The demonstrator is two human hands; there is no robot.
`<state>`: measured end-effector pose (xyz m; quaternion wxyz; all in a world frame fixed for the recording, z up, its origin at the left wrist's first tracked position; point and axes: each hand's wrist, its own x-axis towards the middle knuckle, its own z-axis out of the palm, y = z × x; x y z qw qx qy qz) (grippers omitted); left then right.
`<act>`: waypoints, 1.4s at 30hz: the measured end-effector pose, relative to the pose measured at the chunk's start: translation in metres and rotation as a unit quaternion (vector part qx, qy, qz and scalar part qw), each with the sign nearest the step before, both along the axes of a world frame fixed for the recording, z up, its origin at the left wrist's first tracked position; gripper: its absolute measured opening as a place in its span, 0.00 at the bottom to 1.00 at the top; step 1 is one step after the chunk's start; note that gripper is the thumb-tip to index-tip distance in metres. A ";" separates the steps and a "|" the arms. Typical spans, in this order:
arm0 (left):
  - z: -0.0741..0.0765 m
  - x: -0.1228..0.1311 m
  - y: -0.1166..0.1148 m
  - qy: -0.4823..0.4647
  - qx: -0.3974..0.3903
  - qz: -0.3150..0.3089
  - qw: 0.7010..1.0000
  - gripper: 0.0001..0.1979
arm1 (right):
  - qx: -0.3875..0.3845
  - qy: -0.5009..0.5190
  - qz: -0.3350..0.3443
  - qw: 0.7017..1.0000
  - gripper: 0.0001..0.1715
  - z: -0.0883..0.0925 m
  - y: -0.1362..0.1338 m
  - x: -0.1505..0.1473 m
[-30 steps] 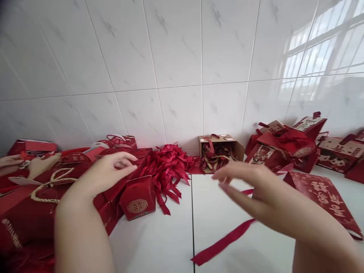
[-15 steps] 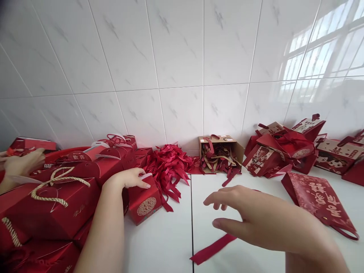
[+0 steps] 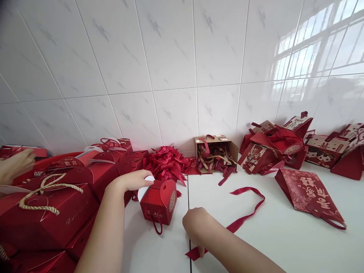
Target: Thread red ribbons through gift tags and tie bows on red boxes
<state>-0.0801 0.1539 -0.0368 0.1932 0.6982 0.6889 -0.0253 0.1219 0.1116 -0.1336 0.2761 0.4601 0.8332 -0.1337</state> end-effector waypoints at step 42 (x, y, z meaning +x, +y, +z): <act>-0.005 0.046 0.004 -0.099 0.043 -0.119 0.987 0.22 | 0.114 0.477 -0.100 0.866 0.09 0.086 0.006 0.097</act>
